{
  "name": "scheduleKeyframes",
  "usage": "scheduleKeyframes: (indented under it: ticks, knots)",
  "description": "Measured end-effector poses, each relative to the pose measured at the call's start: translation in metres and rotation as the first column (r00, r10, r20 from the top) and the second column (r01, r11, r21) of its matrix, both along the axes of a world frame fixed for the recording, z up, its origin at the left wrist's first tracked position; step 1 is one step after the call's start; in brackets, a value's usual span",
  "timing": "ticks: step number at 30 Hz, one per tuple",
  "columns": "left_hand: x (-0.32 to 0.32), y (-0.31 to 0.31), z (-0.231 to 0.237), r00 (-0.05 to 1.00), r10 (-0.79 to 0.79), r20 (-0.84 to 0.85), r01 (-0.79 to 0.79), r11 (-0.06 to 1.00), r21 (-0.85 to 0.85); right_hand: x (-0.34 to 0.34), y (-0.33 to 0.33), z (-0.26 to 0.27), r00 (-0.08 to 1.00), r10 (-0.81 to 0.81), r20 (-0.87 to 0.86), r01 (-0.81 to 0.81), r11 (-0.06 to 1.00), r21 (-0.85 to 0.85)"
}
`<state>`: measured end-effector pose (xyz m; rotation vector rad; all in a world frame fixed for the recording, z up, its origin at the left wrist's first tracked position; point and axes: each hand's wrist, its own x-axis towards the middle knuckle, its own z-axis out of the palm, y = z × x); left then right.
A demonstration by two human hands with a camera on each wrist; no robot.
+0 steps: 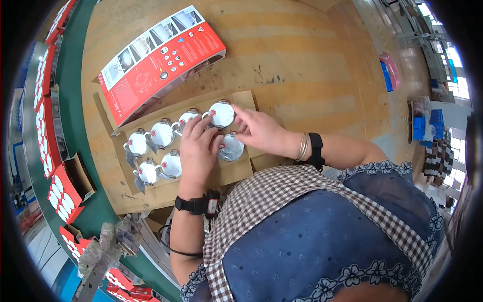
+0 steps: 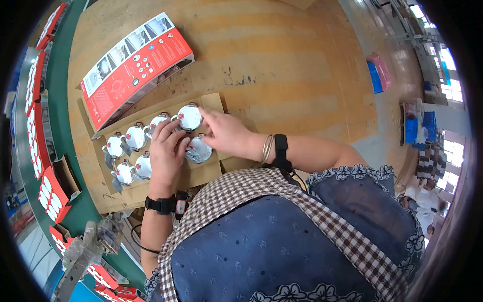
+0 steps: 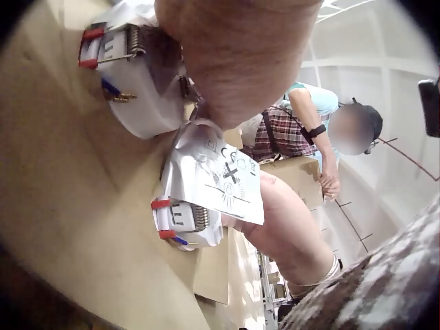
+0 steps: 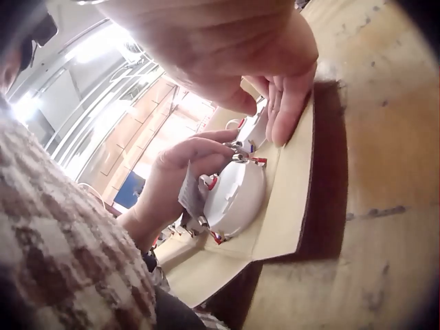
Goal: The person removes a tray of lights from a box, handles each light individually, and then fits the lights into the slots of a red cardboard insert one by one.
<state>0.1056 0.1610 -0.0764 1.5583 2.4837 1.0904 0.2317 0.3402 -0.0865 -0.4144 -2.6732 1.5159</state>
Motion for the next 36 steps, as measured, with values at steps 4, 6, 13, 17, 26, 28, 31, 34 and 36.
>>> scheduleKeyframes:
  ticks: [4,6,13,17,26,28,31,34,36]
  knots:
    - [0.007,-0.007,0.020,0.998,-0.044,0.047,0.050,0.992,-0.115,0.023,-0.006,-0.008,0.976,0.210,-0.065,-0.188,0.951,0.246]
    - [0.014,-0.015,0.025,0.978,-0.176,-0.109,0.149,0.964,-0.219,0.030,-0.007,-0.006,0.973,0.198,-0.117,-0.166,0.958,0.236]
    - [0.026,-0.042,-0.005,0.970,-0.197,-0.144,0.168,0.967,-0.192,0.041,-0.016,-0.021,0.955,0.220,-0.199,-0.141,0.927,0.348]
    - [0.030,-0.043,-0.015,0.978,-0.154,-0.140,0.143,0.986,-0.089,0.045,-0.027,-0.023,0.965,0.126,-0.232,-0.050,0.951,0.305]
    - [0.032,-0.041,-0.020,0.984,-0.120,-0.135,0.118,0.993,-0.026,0.047,-0.034,-0.026,0.970,0.077,-0.229,-0.007,0.956,0.294]
    - [0.032,-0.043,-0.017,0.977,-0.126,-0.170,0.127,0.992,0.000,0.046,-0.035,-0.023,0.970,0.071,-0.232,0.004,0.951,0.308]
    - [0.035,-0.048,-0.011,0.965,-0.140,-0.221,0.145,0.989,0.009,0.047,-0.038,-0.011,0.977,0.035,-0.211,0.034,0.948,0.317]
    - [0.031,-0.053,-0.016,0.957,-0.166,-0.239,0.166,0.986,-0.019,0.045,-0.036,-0.011,0.986,-0.005,-0.167,0.053,0.956,0.289]
    - [0.031,-0.056,-0.016,0.958,-0.180,-0.223,0.178,0.984,-0.029,0.045,-0.036,-0.009,0.992,-0.012,-0.126,0.045,0.963,0.264]
